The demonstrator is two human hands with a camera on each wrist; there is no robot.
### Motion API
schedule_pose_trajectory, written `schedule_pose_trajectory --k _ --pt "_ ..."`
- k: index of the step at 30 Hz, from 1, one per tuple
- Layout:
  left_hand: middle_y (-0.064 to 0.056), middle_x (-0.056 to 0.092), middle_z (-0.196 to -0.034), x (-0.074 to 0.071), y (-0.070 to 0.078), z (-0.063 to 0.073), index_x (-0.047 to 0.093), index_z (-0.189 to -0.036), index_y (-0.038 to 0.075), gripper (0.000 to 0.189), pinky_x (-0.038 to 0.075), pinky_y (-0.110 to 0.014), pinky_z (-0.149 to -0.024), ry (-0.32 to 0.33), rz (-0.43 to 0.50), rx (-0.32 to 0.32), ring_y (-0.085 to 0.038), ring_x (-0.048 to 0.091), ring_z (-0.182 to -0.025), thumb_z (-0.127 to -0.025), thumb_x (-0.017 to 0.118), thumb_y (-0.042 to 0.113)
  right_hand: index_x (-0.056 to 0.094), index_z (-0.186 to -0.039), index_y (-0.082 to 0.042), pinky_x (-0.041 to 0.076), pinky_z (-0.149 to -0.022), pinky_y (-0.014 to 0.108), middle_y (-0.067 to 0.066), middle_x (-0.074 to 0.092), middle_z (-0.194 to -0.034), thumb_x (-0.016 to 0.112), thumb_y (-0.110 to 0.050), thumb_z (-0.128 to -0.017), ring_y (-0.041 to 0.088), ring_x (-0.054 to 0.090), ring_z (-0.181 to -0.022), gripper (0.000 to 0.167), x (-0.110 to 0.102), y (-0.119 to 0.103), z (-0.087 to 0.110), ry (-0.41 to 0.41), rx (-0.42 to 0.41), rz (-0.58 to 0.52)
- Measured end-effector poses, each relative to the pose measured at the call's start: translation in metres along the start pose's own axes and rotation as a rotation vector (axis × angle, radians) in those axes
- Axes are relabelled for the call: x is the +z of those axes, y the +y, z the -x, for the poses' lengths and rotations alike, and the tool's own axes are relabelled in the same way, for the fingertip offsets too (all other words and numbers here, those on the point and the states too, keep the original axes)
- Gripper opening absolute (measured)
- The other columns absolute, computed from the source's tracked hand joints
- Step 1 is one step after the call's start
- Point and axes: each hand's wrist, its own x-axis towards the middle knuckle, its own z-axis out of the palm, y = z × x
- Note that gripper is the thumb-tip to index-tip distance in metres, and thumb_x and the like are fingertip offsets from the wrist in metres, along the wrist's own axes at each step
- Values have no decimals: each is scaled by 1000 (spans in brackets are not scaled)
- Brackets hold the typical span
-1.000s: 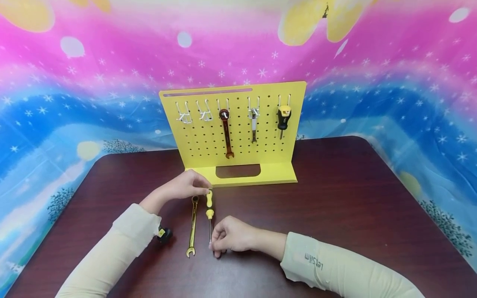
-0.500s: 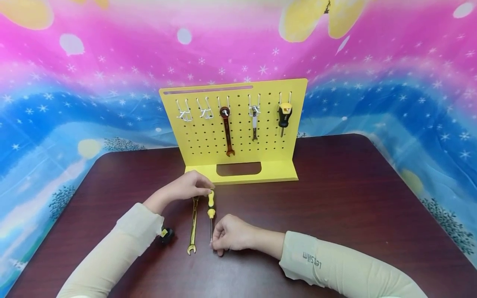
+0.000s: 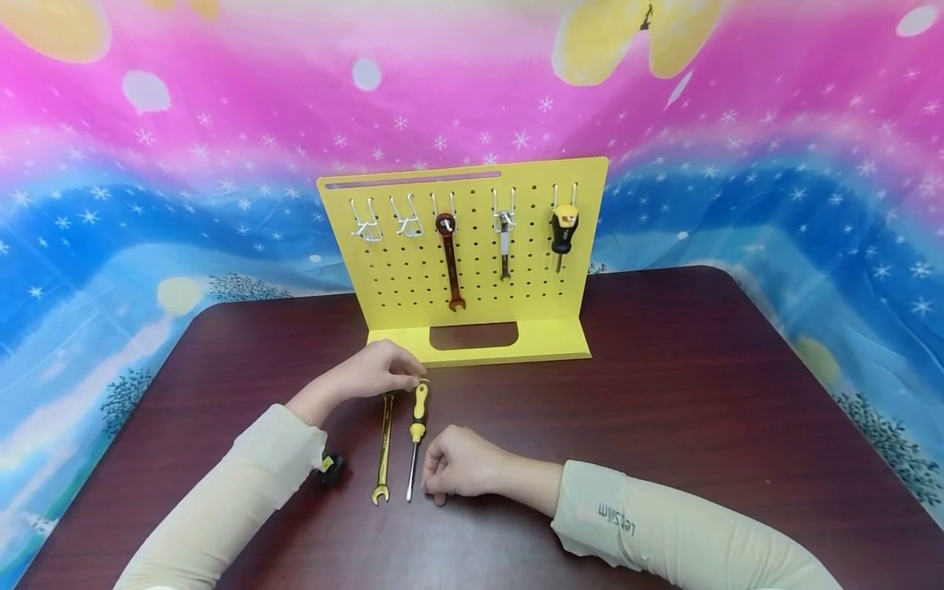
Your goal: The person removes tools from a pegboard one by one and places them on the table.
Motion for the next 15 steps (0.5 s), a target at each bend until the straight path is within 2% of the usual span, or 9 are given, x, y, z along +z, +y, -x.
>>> schedule_pose_trajectory --k 9,15 --pt "-8 76 -101 -2 2 2 76 -109 4 19 56 -26 -75 16 -37 -5 -10 68 -82 -93 69 10 70 -78 1 42 -49 17 16 68 -64 64 6 -82 10 55 -52 9 -14 4 2 17 11 -9" --pt "-7 76 -105 -10 5 5 75 -110 4 20 56 -31 -80 58 -84 8 -15 68 -90 -93 69 14 69 -81 3 48 -51 21 11 68 -67 66 3 -83 10 55 -54 4 -32 13 3 80 15 14"
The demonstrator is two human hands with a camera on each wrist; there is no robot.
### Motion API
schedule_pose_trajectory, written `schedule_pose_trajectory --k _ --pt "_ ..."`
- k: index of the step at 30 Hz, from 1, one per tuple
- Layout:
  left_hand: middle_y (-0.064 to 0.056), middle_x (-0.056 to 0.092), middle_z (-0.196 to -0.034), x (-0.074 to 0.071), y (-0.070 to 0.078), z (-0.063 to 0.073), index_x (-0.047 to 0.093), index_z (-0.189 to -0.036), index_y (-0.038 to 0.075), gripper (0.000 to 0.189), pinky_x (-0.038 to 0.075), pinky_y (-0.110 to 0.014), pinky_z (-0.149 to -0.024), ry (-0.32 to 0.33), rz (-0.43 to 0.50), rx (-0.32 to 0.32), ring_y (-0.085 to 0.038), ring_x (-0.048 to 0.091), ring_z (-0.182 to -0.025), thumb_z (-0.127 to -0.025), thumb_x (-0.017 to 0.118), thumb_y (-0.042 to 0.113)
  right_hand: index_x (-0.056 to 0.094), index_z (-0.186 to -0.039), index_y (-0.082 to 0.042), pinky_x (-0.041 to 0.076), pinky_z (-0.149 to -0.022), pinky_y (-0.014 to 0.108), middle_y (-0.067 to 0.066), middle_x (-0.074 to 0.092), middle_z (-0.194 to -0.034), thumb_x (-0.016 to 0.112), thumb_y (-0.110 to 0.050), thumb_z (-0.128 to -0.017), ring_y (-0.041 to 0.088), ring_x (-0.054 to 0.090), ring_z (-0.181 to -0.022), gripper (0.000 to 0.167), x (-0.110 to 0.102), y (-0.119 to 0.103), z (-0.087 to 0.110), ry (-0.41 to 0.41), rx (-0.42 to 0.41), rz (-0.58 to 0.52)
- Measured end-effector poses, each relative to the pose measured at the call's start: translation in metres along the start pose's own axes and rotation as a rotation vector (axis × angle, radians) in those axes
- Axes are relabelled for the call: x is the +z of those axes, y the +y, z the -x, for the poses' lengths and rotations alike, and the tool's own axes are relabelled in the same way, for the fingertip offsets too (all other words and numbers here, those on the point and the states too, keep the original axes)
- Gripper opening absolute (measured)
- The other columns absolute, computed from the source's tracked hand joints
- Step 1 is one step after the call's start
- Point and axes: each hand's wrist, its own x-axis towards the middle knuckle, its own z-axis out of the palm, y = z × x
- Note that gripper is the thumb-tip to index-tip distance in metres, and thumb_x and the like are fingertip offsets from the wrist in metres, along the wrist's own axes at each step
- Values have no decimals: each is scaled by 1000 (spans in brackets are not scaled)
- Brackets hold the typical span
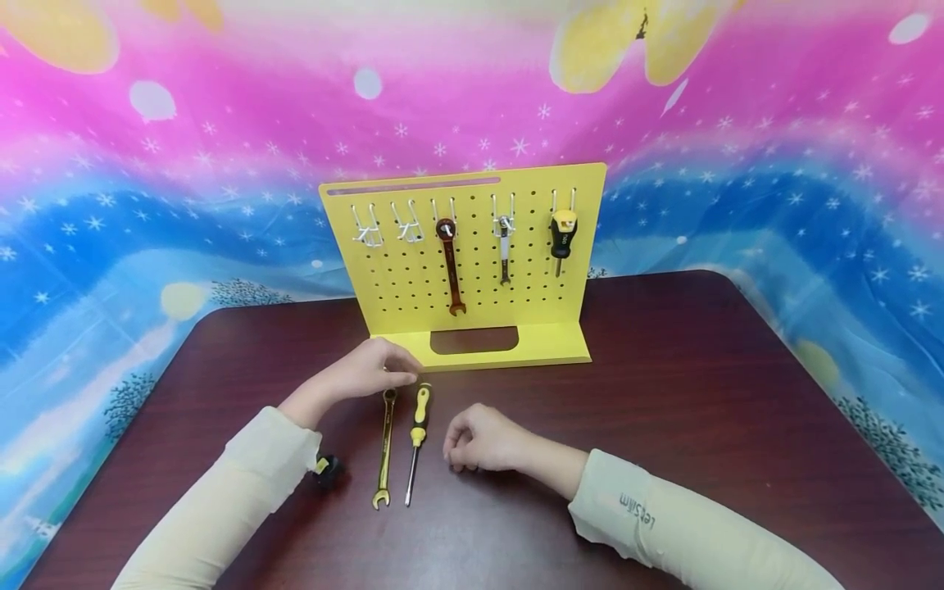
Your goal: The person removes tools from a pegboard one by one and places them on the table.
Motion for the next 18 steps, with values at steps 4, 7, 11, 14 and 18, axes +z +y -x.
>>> schedule_pose_trajectory --k 4,7,11,14,18 --pt "-8 76 -107 -12 4 2 74 -112 2 23 56 -37 -87 31 3 8 -19 69 -99 -94 67 14 69 -84 4 53 -52 28 12 68 -70 67 0 -83 12 58 -58 4 -14 6 -1 44 -1 -6" --pt "-10 75 -109 -24 10 3 72 -116 1 25 56 -40 -90 48 4 6 -22 70 -102 -95 66 14 69 -87 3 54 -53 32 16 69 -74 67 0 -85 16 60 -60 5 -25 8 -1 77 2 -5" --pt "-10 75 -110 -43 21 5 71 -118 2 26 56 -41 -92 79 -19 10 -23 70 -103 -96 65 15 69 -92 4 55 -56 36 18 71 -80 66 -2 -88 22 63 -65 8 -40 11 -2 135 31 -1" --pt "-9 75 -109 -59 31 6 71 -119 4 26 56 -40 -92 112 -40 20 -21 70 -102 -96 65 15 69 -95 5 56 -60 39 18 71 -83 66 -4 -90 24 65 -70 11 -48 11 -4 176 43 9" --pt "-8 75 -110 -80 44 6 71 -120 6 26 56 -40 -92 165 -65 48 -21 70 -102 -97 64 15 69 -98 5 57 -64 41 19 71 -86 65 -5 -92 25 64 -74 12 -57 12 -7 220 44 28"
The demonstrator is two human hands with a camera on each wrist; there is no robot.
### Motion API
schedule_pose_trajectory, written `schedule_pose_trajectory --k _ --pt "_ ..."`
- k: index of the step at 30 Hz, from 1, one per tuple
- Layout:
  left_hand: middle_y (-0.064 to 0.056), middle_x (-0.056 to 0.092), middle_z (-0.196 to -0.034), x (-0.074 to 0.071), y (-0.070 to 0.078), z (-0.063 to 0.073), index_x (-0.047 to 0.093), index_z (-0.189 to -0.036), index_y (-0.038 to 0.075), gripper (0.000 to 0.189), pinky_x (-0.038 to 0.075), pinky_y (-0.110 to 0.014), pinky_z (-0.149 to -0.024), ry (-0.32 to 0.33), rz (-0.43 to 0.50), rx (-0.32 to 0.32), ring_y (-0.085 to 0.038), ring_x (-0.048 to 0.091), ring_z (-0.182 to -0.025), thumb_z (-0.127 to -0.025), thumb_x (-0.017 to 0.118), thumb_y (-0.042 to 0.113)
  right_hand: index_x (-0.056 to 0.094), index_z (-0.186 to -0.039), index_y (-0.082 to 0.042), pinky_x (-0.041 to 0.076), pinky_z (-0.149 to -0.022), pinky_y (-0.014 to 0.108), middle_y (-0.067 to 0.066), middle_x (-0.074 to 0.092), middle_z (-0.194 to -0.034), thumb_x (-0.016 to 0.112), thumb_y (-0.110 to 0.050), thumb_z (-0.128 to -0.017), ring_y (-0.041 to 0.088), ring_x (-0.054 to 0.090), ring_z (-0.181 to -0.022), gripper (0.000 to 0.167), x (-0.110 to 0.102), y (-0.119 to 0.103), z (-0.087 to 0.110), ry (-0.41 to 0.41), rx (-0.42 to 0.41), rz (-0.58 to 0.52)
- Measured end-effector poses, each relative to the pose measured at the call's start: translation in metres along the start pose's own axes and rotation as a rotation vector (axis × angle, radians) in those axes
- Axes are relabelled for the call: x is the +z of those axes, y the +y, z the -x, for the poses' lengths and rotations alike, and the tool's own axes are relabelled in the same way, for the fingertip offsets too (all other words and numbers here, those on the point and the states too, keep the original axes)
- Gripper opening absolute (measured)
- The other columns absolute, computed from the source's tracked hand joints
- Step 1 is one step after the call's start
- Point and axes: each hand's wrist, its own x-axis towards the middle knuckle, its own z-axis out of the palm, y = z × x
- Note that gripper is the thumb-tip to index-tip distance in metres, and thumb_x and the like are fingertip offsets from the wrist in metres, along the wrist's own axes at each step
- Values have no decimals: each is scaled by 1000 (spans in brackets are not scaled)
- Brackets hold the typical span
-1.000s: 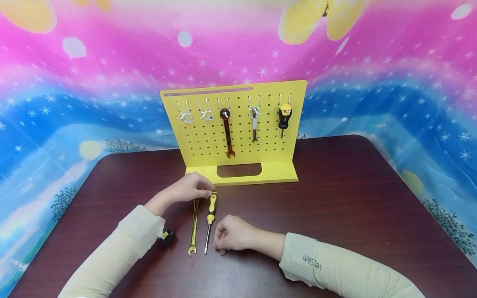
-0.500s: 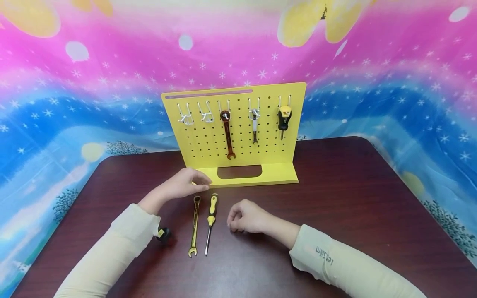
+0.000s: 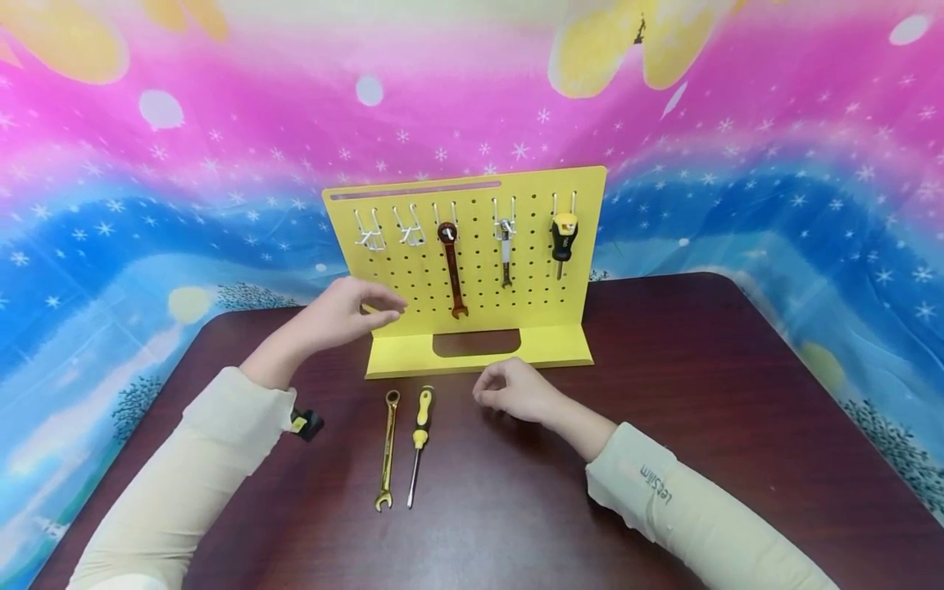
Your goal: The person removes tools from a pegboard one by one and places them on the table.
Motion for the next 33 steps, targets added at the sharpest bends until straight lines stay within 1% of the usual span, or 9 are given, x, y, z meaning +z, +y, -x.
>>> schedule_pose_trajectory --k 4,8,11,14,18,22,26,29,33 --pt "-8 74 -113 -19 13 -5 70 -121 6 26 55 -40 -94 57 -9 29 -21 68 -105 -98 63 16 69 -101 5 57 -66 42 20 69 -90 64 -7 -94 25 63 -78 15 -5 2 -7 32 8 -1" --pt "-9 73 -113 -33 24 -13 71 -120 7 25 56 -39 -92 127 -7 62 -21 68 -105 -98 63 15 69 -102 4 56 -67 42 16 69 -90 65 -9 -94 22 62 -78 16 -10 5 -16 72 8 10" --pt "-10 74 -113 -39 30 -20 71 -119 6 24 56 -38 -92 178 5 84 -20 68 -104 -98 63 15 70 -102 3 56 -68 41 14 69 -91 65 -9 -94 20 63 -78 15 -13 6 -22 113 0 20" --pt "-12 73 -113 -43 36 -28 71 -119 5 24 56 -38 -91 212 30 102 -20 68 -104 -98 62 14 70 -104 2 53 -68 35 13 70 -94 64 -10 -94 17 61 -78 17 -14 6 -28 152 -7 30" --pt "-11 72 -115 -46 42 -38 70 -120 5 25 57 -36 -91 251 60 120 -19 68 -104 -98 62 13 68 -111 3 50 -69 28 13 70 -100 63 -11 -95 16 60 -82 21 -13 7 -38 198 -11 18" --pt "-11 71 -119 -47 45 -50 69 -122 4 26 56 -34 -93 265 73 130 -19 66 -108 -99 60 13 64 -120 6 56 -78 35 20 69 -109 61 -9 -97 24 64 -91 28 -13 6 -48 253 -19 -39" --pt "-10 70 -121 -46 45 -61 68 -124 4 27 55 -32 -96 258 76 113 -18 66 -110 -99 59 13 60 -127 5 57 -86 41 23 66 -118 60 -9 -97 32 66 -103 33 -15 5 -57 297 -8 -95" --pt "-9 69 -124 -44 45 -68 66 -126 5 29 54 -31 -96 253 74 92 -19 65 -111 -99 60 14 59 -130 4 56 -88 40 23 65 -121 59 -9 -98 34 65 -107 35 -15 5 -64 325 -8 -95" --pt "-9 67 -127 -42 44 -74 65 -128 5 31 54 -33 -97 232 58 68 -20 65 -114 -99 60 15 58 -132 2 55 -92 42 21 64 -125 59 -9 -98 35 64 -109 36 -15 6 -72 359 -11 -72"
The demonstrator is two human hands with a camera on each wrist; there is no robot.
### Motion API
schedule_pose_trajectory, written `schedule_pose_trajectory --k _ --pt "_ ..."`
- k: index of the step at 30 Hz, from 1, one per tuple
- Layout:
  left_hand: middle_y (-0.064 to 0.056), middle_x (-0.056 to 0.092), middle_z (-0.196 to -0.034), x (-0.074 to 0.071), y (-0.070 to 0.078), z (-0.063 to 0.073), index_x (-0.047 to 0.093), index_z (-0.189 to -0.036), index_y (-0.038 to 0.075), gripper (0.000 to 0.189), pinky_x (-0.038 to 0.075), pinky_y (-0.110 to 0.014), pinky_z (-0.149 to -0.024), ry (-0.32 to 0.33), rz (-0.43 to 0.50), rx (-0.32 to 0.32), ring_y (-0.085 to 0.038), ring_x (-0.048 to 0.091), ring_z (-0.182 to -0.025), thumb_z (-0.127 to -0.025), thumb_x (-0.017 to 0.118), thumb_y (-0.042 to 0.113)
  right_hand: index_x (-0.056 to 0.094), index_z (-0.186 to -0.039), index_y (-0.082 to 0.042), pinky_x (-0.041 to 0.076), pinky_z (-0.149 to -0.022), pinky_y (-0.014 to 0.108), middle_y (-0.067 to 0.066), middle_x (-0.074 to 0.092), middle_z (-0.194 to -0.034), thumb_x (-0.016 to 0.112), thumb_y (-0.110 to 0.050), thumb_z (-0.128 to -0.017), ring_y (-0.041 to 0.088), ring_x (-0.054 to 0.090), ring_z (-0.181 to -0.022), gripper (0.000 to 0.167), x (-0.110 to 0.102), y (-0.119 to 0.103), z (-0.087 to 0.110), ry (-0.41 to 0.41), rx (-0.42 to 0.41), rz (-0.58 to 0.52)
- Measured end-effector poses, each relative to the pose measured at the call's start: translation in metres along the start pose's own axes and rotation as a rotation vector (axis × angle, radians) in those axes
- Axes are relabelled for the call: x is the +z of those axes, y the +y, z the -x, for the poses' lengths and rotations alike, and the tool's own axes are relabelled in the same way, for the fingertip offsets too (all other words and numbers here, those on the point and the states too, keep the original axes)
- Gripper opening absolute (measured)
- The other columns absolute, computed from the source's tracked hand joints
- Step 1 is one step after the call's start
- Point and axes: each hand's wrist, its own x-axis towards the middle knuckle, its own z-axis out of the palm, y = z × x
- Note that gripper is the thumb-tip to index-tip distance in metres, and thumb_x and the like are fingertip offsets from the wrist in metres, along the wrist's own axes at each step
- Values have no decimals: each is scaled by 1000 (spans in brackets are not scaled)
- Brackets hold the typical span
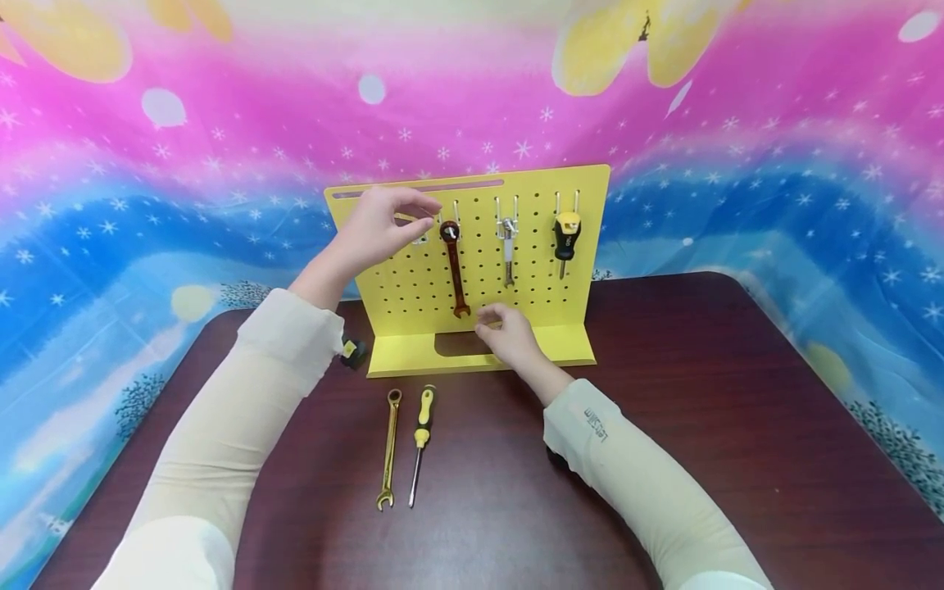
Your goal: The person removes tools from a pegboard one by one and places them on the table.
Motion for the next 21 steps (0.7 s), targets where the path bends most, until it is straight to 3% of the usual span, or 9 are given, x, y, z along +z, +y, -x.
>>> schedule_pose_trajectory --k 10,21 --pt "-8 67 -129 11 -4 -8 64 -129 7 32 52 -31 -100 -54 -16 -52 -20 65 -115 -99 61 16 55 -135 3 51 -101 46 22 62 -130 58 -7 -97 36 60 -117 39 8 2 -10 23 -15 -17" --pt "-8 68 -128 16 0 -11 65 -130 7 32 53 -31 -98 -32 -45 -89 -20 66 -113 -98 63 14 54 -138 -2 53 -96 43 21 61 -132 59 -9 -98 36 61 -115 41 14 1 -14 -7 49 -93"
